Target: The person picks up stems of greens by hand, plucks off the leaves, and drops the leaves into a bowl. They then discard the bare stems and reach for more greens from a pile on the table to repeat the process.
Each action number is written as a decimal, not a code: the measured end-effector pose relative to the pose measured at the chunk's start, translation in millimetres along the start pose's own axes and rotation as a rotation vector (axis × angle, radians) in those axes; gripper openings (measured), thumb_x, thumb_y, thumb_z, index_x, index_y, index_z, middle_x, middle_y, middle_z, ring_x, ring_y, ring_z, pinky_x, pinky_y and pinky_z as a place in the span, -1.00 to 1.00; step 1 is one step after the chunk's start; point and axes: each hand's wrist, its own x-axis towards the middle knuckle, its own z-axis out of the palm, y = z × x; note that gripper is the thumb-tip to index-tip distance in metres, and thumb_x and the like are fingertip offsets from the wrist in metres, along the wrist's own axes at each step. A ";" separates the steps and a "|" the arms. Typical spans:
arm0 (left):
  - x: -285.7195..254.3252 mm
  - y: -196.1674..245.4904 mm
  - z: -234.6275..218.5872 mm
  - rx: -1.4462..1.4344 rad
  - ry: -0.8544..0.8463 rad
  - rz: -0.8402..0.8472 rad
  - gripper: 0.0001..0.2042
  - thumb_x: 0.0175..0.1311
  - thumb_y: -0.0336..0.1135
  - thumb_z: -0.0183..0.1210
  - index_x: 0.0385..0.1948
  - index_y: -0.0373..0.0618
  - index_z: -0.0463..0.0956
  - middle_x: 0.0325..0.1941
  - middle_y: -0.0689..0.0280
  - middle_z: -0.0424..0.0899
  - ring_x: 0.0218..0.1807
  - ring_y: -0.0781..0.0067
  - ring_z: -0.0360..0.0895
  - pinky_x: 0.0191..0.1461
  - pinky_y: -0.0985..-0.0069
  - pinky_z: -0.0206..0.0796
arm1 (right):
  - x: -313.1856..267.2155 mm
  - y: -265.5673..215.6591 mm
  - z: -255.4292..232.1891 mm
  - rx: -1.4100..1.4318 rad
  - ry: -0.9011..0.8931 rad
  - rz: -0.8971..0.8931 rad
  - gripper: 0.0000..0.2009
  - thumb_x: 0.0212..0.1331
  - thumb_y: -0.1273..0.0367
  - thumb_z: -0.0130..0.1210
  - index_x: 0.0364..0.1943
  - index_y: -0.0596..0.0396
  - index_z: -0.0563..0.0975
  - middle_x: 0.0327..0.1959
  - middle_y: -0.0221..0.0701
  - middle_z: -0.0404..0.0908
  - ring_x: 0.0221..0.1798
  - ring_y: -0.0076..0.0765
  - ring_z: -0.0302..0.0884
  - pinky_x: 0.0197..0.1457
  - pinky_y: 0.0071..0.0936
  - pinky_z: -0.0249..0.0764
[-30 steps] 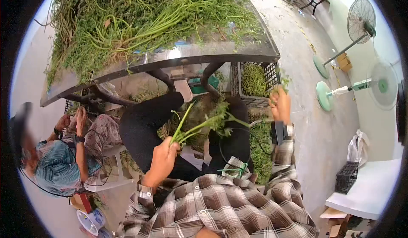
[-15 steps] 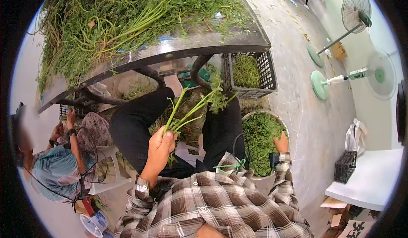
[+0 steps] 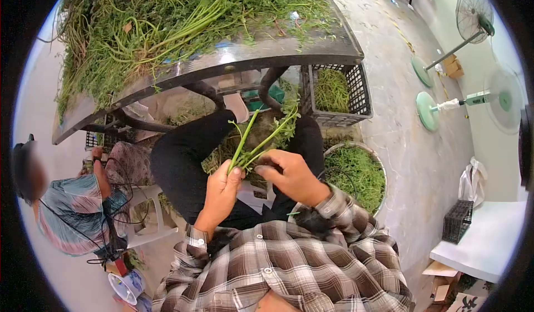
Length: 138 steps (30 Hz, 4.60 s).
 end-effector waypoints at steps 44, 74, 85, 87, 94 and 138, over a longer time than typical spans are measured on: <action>-3.5 2.2 -2.0 0.184 -0.027 0.047 -0.71 0.34 -0.18 -0.11 -0.41 -0.25 0.38 -0.69 0.40 0.33 -0.65 0.66 0.24 -0.57 0.64 0.08 | 15.1 4.6 -40.2 -0.650 0.288 -0.349 -0.74 -0.06 0.53 0.02 -0.20 0.12 0.44 -0.49 -0.29 0.30 -0.45 -0.19 0.36 -0.46 -0.39 0.33; -17.7 2.2 -28.6 -0.188 0.057 -0.067 -0.71 0.32 -0.12 -0.05 -0.38 -0.21 0.36 -0.63 0.50 0.27 -0.68 0.80 0.06 -0.64 0.75 -0.12 | -7.7 24.8 -77.0 -0.655 0.329 -0.163 -0.43 -0.22 0.35 0.25 0.03 0.03 0.39 -0.04 -0.22 0.36 0.07 -0.06 0.24 0.16 -0.24 0.20; -23.9 13.0 -28.3 -0.119 -0.070 -0.111 -0.69 0.31 -0.12 -0.05 -0.42 -0.23 0.37 -0.69 0.49 0.25 -0.66 0.77 0.10 -0.62 0.73 -0.06 | 49.4 44.0 -57.5 -0.973 0.377 -0.460 -0.90 -0.17 0.45 0.04 -0.50 0.12 0.40 -0.25 -0.30 0.46 0.06 -0.13 0.28 0.19 -0.15 0.12; -25.8 12.0 -26.4 -0.071 -0.136 -0.129 -0.67 0.30 -0.09 -0.03 -0.43 -0.24 0.37 -0.71 0.48 0.24 -0.68 0.77 0.11 -0.62 0.73 -0.03 | 57.1 63.3 -70.5 -1.027 0.455 -0.475 -0.95 -0.14 0.45 -0.03 -0.55 0.12 0.39 -0.43 -0.26 0.43 -0.14 -0.13 0.36 -0.03 -0.19 0.26; -29.4 10.0 -56.2 -0.210 0.089 -0.102 -0.69 0.29 -0.11 -0.01 -0.37 -0.25 0.38 -0.63 0.46 0.32 -0.66 0.78 0.11 -0.63 0.75 -0.07 | -19.5 168.6 -213.0 -0.864 0.791 0.210 -0.65 0.21 0.22 -0.18 -0.53 0.23 0.45 -0.58 -0.02 0.45 -0.47 0.14 0.40 -0.41 -0.05 0.24; 23.9 -22.1 -20.4 -0.598 0.309 -0.106 -0.73 0.35 -0.17 -0.09 -0.32 -0.20 0.43 -0.66 0.42 0.40 -0.69 0.73 0.21 -0.67 0.74 0.01 | 43.0 51.5 -16.0 1.306 0.401 0.211 -0.72 0.35 0.19 -0.28 -0.33 0.08 0.35 -0.38 -0.34 0.45 -0.26 -0.30 0.42 -0.07 -0.18 0.42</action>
